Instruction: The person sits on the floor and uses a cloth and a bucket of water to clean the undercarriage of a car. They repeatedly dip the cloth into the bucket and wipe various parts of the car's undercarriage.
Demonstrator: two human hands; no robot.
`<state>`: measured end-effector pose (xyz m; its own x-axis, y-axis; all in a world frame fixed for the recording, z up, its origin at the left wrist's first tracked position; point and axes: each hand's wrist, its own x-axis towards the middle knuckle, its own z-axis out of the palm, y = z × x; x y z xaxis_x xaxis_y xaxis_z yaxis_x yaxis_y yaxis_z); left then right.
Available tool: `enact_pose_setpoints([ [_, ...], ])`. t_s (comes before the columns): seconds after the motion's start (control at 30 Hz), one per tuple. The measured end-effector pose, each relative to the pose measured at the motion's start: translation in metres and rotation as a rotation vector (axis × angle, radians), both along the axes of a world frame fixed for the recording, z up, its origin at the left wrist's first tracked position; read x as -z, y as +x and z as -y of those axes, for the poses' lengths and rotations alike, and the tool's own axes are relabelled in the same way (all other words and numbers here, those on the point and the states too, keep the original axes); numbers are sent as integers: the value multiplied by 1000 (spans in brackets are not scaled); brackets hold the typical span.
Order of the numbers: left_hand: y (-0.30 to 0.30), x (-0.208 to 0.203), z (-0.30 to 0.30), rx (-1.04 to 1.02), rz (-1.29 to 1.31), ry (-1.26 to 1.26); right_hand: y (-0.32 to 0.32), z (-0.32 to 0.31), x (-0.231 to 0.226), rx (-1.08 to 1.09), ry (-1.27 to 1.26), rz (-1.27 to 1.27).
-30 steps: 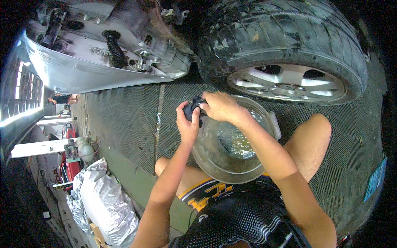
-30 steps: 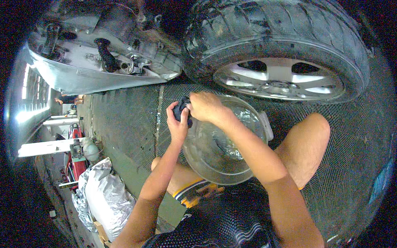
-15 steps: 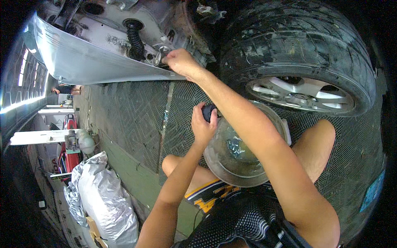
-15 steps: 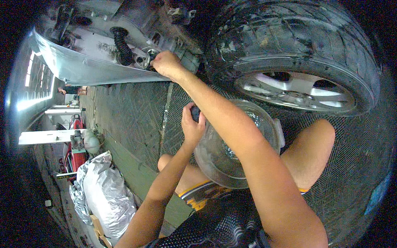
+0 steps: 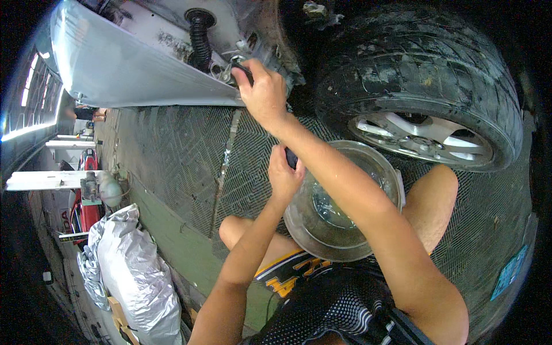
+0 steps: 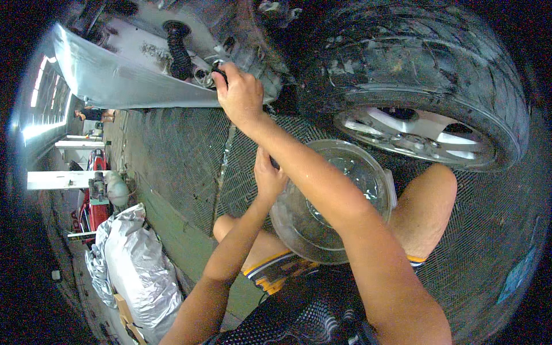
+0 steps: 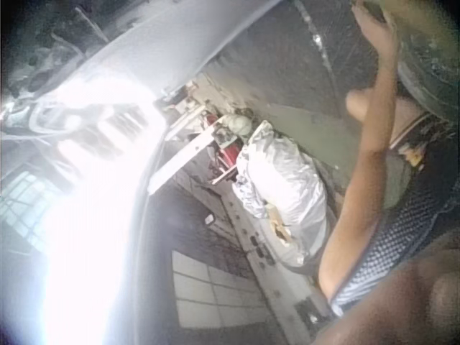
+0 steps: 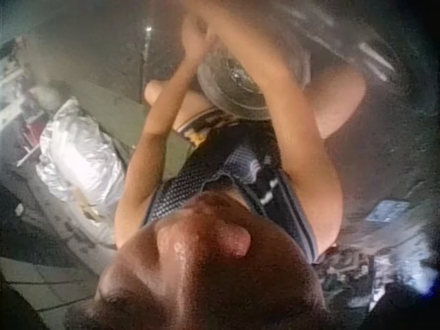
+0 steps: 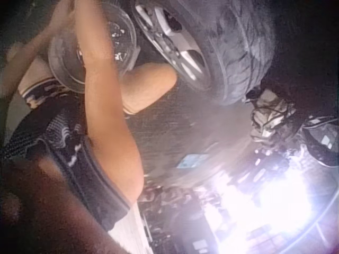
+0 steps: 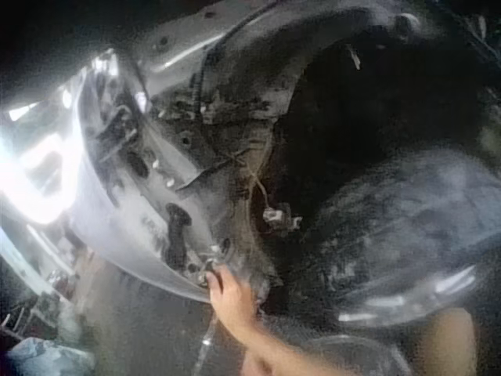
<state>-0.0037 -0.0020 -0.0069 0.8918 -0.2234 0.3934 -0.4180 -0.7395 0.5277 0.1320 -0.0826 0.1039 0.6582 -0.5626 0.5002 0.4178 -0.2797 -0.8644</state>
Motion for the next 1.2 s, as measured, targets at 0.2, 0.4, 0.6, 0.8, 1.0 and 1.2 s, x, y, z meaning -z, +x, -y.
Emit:
enact_pose_setpoints([
  [0.2, -1, -7, 8, -35, -36, -27, 25, 28, -10, 37, -715, 228],
  [0.4, -3, -2, 6, -36, -4, -38, 26, 48, -37, -250, -1314, 67],
  [0.6, -5, -4, 7, -5, -3, -51, 34, 63, -59, -314, -1643, 195],
  [0.8, -6, -5, 13, 3, -11, -39, 48, 62, -69, -424, -1607, 88],
  [1.0, -4, -6, 9, 2, 1, -14, 44, 70, -65, -458, -1636, 214],
  [1.2, -2, -5, 8, -6, 40, 21, 33, 89, -68, -424, -1600, 101],
])
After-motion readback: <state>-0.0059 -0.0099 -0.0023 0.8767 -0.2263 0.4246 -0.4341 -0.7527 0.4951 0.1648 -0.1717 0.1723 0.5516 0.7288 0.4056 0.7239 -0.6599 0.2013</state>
